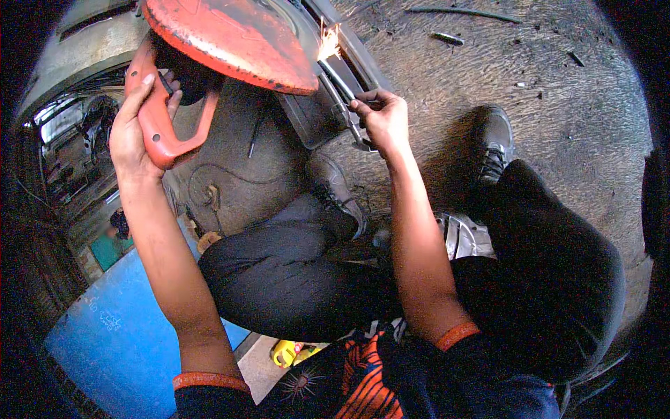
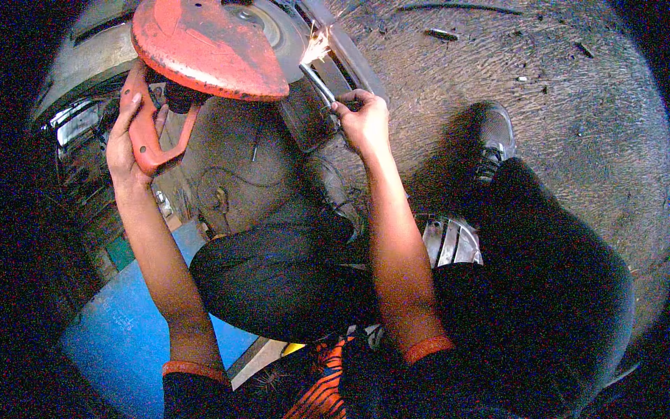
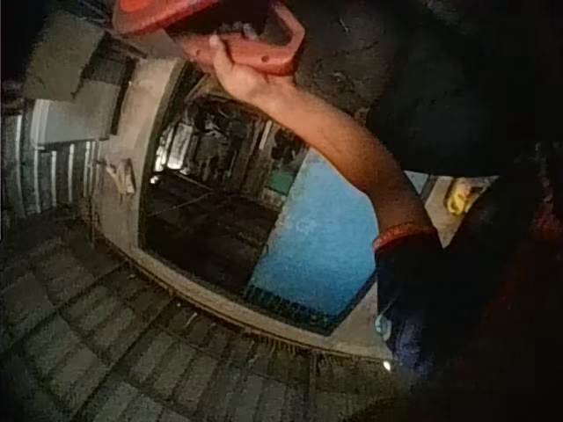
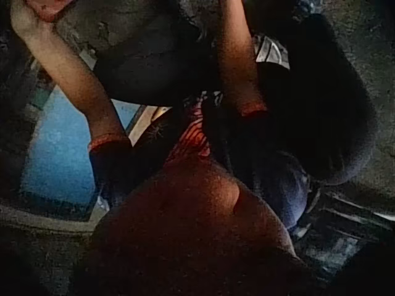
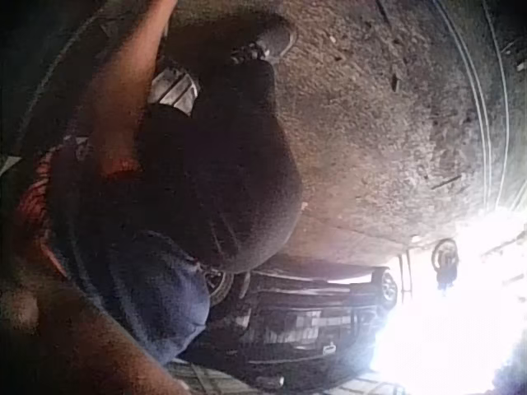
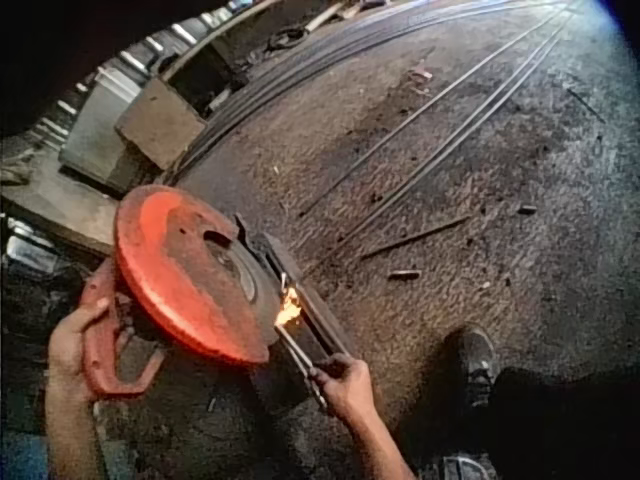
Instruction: Cutting metal pipes with a chop saw.
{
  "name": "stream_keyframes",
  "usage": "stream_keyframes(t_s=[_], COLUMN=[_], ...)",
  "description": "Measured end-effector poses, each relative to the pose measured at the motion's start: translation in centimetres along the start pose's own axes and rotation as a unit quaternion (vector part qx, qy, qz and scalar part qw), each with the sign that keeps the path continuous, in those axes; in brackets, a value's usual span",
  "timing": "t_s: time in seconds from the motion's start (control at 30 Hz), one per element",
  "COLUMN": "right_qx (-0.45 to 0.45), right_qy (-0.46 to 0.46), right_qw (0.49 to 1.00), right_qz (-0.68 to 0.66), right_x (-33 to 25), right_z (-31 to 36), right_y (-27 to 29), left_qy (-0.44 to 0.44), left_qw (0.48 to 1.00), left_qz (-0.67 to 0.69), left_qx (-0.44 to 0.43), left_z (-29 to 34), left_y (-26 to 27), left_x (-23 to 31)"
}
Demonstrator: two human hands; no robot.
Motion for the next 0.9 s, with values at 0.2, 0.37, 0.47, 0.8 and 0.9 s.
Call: stream_keyframes(t_s=[0.2, 0.37, 0.47, 0.8, 0.9], right_qx=[0.047, 0.13, 0.018, -0.416, -0.438], right_qy=[0.053, 0.151, 0.007, -0.082, -0.079], right_qw=[0.997, 0.956, 0.998, 0.823, 0.809], right_qz=[0.028, 0.217, 0.057, -0.378, -0.383], right_x=[-0.3, -2.0, -2.7, -6.3, -6.4], right_z=[0.2, 1.3, 0.2, 3.1, 3.6], right_y=[0.0, 1.1, 2.3, 2.7, 2.7], left_qy=[-0.01, -0.007, -0.004, -0.008, -0.019], left_qw=[1.0, 1.0, 1.0, 1.0, 0.999], left_qz=[-0.003, -0.012, 0.016, 0.01, 0.019], left_qx=[-0.007, 0.008, 0.01, 0.022, 0.019], left_z=[0.1, 0.2, 0.3, 0.0, 0.0], left_y=[-0.3, -0.3, -0.2, 0.4, 0.3], left_x=[0.1, 0.1, 0.0, -0.3, -0.4])
Point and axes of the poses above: each hand's wrist, its own z-axis away from the middle knuckle, its own y-axis out of the back of the hand, x = y × z, the point moved 4 cm from there along -z, towards the middle knuckle, and after that the axes turned 12 degrees about -y, right-handed, at the moved point
